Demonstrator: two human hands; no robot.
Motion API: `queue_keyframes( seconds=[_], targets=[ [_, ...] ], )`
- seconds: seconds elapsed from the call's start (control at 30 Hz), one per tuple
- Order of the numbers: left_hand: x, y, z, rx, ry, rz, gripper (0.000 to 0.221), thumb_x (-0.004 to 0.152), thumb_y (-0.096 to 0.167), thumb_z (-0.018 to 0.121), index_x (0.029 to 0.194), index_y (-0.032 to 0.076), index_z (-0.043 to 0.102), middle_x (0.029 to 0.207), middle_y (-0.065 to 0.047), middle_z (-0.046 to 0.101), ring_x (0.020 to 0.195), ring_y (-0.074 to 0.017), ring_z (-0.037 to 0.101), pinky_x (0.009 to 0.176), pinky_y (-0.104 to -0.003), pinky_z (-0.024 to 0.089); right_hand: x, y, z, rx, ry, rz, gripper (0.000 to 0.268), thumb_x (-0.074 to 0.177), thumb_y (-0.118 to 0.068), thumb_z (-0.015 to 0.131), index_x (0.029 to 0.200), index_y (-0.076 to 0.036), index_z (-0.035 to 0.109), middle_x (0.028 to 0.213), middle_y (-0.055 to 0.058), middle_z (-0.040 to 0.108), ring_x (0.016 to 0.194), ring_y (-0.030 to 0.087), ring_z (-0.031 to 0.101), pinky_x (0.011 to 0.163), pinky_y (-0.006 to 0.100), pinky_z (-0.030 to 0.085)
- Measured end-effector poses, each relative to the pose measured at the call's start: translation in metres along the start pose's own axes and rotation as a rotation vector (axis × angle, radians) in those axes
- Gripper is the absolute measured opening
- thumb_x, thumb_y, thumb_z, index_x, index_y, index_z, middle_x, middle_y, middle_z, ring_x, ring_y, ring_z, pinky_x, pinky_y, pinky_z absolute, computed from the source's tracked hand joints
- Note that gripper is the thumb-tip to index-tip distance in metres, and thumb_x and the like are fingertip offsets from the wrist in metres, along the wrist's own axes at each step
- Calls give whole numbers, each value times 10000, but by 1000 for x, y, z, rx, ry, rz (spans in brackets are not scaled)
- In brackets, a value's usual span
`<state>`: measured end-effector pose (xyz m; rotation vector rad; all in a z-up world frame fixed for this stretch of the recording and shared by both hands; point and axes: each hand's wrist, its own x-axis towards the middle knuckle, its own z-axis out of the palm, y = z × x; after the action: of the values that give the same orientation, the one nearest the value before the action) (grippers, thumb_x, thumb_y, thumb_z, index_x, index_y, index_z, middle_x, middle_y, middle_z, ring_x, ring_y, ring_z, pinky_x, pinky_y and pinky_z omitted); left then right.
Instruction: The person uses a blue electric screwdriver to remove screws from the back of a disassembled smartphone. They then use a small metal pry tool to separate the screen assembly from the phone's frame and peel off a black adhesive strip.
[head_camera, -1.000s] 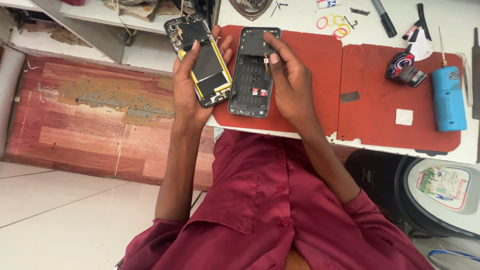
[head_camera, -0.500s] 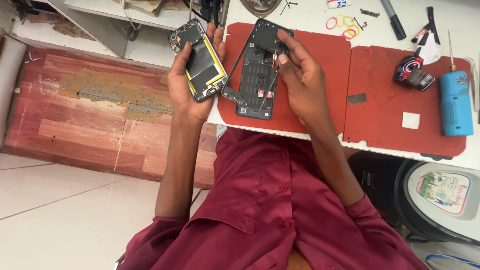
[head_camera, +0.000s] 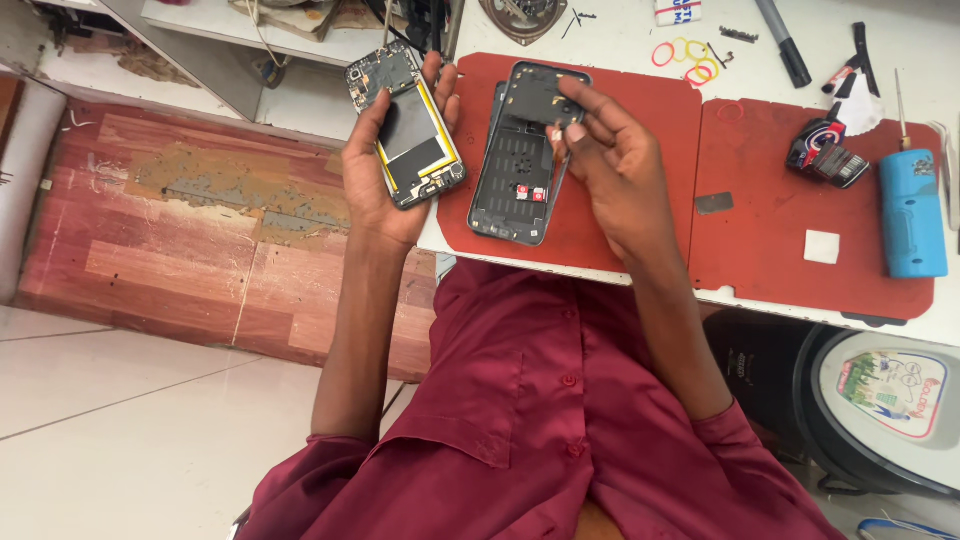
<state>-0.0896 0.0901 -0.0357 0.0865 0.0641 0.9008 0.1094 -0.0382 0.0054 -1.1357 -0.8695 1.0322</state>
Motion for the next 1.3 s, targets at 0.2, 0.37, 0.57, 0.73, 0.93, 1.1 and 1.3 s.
queue_keyframes(
  seconds=[0.2,0.37,0.57,0.73,0.93,1.1,1.3],
  targets=[
    [-4,-5,5,254,-9,28,572,1090,240,459,1543,-78,315,1524,-230,509,1433,-368,517,1177,-445,521,0,6,4,-247,-29,-121,466,1091,-56,581,1527,40,447,1412,174,631,1284,180,635,1110,298,545],
    [-6,-5,5,287,-92,-86,584,1119,313,448,1550,-74,378,1527,-232,521,1378,-330,558,1136,-425,548,-2,4,10,-373,54,-192,497,1059,-48,625,1513,39,443,1465,204,585,1342,247,621,1093,322,575],
    [-5,-7,11,400,-74,-54,575,1095,304,480,1523,-68,390,1536,-199,518,1374,-325,571,1098,-396,566,-8,-4,14,-661,101,-267,480,1073,-67,635,1515,16,466,1411,207,653,1324,251,665,1124,338,568],
    [-4,-7,14,387,-43,-60,553,1088,262,510,1495,-98,405,1502,-235,535,1374,-357,569,1101,-403,571,-10,-3,17,-858,119,-292,479,1084,-92,604,1528,1,452,1289,216,673,1148,278,717,959,380,583],
    [-3,-7,14,402,-19,-60,557,1078,259,501,1493,-98,397,1503,-216,537,1387,-344,561,1126,-398,554,-9,1,15,-973,120,-340,478,1094,-93,557,1548,-2,437,1231,233,663,1122,347,670,943,465,530],
    [-3,-7,14,398,-10,-87,570,1075,276,500,1497,-93,397,1514,-189,532,1386,-317,558,1119,-385,552,-11,4,13,-974,120,-348,456,1099,-97,542,1535,-1,448,1326,251,627,1203,371,643,1004,470,513],
    [0,-7,11,383,-25,-108,569,1086,273,510,1500,-105,408,1513,-193,545,1347,-307,582,1098,-382,563,-10,9,10,-994,123,-376,450,1100,-91,551,1528,10,455,1451,267,566,1321,414,579,1089,480,483]
  ],
)
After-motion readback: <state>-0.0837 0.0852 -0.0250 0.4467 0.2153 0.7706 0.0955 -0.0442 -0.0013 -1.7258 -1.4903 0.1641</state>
